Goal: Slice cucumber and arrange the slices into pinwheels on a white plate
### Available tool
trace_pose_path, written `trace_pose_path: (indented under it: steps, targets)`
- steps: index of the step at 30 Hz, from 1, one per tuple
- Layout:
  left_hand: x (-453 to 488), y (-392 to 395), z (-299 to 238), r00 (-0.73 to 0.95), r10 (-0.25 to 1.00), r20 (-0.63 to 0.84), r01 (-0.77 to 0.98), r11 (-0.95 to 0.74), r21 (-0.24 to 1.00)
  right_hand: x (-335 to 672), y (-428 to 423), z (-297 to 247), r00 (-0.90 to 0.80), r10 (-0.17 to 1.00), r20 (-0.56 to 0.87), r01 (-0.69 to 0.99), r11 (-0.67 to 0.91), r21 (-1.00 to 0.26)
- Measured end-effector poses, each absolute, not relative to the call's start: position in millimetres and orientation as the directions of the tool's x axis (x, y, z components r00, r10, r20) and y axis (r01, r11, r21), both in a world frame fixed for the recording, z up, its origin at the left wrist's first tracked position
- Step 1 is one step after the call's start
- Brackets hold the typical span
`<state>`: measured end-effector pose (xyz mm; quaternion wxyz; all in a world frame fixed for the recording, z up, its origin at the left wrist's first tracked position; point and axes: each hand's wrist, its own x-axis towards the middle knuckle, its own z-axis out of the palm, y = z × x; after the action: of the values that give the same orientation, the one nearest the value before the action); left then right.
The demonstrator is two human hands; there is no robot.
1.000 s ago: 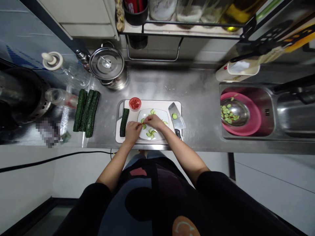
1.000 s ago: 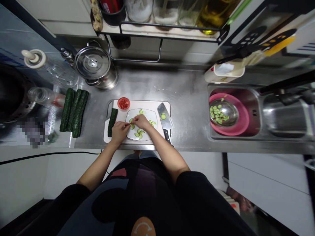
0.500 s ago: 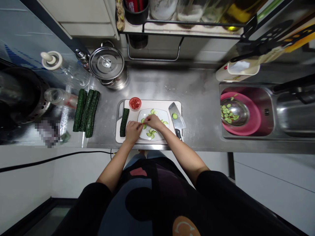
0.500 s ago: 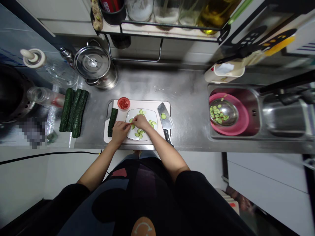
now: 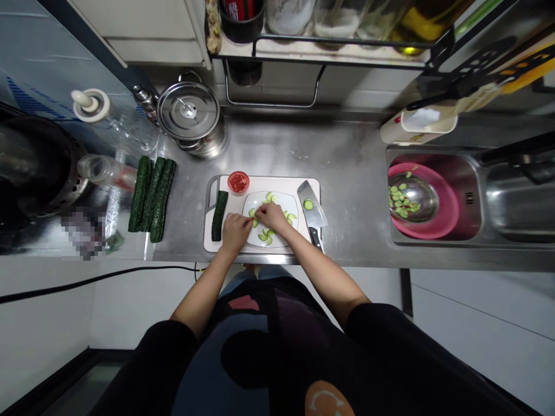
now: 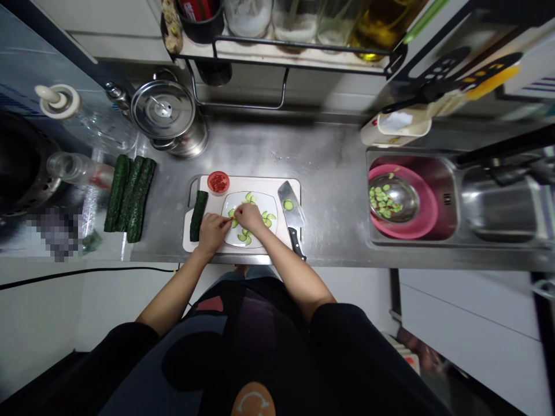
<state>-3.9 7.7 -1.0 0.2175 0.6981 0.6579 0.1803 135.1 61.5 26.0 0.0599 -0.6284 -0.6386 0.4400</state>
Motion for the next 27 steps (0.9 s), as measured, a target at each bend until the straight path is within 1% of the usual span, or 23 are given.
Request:
trace_pose_path:
  steps: [12,20,27]
  targets:
    - [-1.6,10.8,1.0,0.059,0.996,-0.061,0.856,-0.019,0.517,134.8,54.1,27.2,-0.206,0.852,-0.481,0.768,-0.164,-0.620]
    - [-2.0,10.5,-3.8,0.076,0.997,0.005,0.877,-0.069,0.476,133.6,53.7,26.8,-0.199,0.851,-0.486,0.792,-0.152,-0.591]
    - [-3.5,8.8,-8.0,0.078,0.996,0.038,0.871,-0.086,0.483,132.6,53.2,28.4,-0.225,0.848,-0.481,0.792,-0.129,-0.597]
